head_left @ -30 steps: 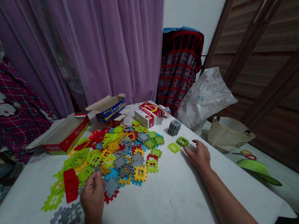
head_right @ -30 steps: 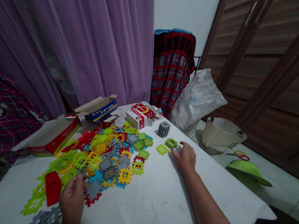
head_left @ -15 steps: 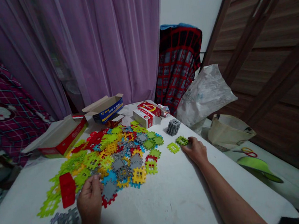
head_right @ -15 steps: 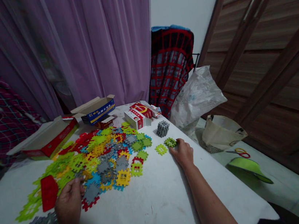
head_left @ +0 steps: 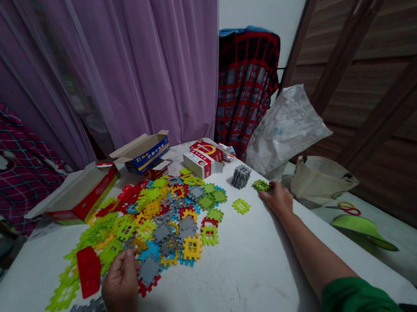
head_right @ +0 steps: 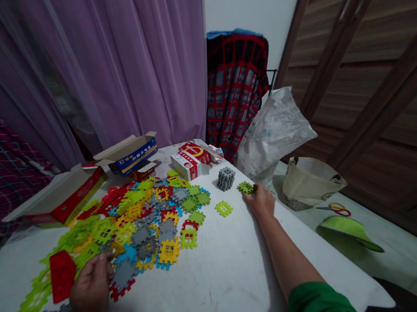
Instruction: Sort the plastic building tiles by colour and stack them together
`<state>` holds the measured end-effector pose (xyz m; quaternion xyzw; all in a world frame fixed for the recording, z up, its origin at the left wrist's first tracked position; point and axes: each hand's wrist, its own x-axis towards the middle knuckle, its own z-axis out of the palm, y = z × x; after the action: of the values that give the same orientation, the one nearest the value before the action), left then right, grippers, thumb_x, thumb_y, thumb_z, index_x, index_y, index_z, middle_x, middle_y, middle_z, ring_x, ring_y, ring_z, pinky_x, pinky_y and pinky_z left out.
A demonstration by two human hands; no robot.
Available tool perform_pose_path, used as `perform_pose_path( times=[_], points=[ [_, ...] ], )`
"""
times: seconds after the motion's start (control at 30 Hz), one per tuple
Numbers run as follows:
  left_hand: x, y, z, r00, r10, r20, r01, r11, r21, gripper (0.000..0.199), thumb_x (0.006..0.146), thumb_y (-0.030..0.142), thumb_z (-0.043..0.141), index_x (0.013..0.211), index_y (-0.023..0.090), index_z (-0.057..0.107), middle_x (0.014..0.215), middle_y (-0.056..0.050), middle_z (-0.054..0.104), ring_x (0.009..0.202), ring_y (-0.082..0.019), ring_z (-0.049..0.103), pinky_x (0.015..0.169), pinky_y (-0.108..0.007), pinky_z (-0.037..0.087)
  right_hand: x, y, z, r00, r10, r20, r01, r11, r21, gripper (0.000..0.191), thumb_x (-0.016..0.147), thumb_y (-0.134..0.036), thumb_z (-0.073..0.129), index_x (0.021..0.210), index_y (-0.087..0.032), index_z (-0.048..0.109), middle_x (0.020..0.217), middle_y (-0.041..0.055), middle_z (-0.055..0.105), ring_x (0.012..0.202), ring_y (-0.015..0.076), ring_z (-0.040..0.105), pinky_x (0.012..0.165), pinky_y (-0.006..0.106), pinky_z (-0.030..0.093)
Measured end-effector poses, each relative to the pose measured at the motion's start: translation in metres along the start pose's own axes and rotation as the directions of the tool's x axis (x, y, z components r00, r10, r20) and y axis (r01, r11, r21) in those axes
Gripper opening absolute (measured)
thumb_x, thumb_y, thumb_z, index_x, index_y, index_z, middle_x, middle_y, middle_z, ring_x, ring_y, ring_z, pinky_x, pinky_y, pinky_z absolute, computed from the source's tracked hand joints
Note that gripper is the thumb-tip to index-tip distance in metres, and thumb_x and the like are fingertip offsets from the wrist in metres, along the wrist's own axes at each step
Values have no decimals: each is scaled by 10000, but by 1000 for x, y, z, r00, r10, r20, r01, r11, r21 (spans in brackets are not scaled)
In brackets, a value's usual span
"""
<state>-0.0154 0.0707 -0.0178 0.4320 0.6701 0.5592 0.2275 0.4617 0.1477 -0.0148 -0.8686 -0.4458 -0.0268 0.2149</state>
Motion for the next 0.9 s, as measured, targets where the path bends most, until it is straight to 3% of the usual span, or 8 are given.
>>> perform_pose_path(
  times=[0.2,0.37,0.5,0.63,0.77,0.9],
  points=[
    [2,-3,1,1000,6,-20,-5,1000,16,472,753,610,550,847,167,682,526,30,542,498,-137,525,490,-238,462,-2,-4,-3,1000,-12,3,12,1000,-6,551,794,-476,601,1238,-152,578,1111,149,677,1049,302,596,887,387,417],
    [0,-1,0,1000,15,-1,-15,1000,17,473,757,609,553,852,164,684,525,32,541,494,-135,521,476,-234,445,-10,-2,-1,995,-25,-95,34,996,86,571,779,-445,558,1242,-111,577,1160,167,651,1079,310,563,915,404,405],
    [-4,4,1,1000,-8,-25,8,1000,-5,445,749,591,552,824,170,672,522,35,531,479,-130,509,471,-234,431,-29,5,5,978,-38,-203,77,979,189,478,765,-372,474,1141,-118,626,1077,153,661,1011,294,560,892,405,411],
    [-6,10,2,1000,8,-4,-9,1000,-3,397,768,557,535,803,182,660,516,38,521,477,-128,505,469,-229,425,-57,-1,10,959,-164,-231,227,932,282,364,776,-371,437,954,-156,671,968,125,667,939,267,564,854,379,422],
    [-6,13,1,1000,24,-5,-24,999,37,377,787,534,516,806,187,663,525,33,543,488,-130,520,470,-224,425,-81,-21,9,933,-295,-205,341,908,245,313,807,-394,477,911,-171,671,947,111,670,910,250,567,841,362,416],
    [-6,13,0,1000,28,-15,-27,998,55,371,789,526,506,799,192,669,506,33,557,482,-131,527,469,-220,423,-94,-37,4,952,-296,-83,303,949,91,437,802,-479,579,1088,-155,646,1077,129,668,1013,277,569,849,371,402]
  ],
)
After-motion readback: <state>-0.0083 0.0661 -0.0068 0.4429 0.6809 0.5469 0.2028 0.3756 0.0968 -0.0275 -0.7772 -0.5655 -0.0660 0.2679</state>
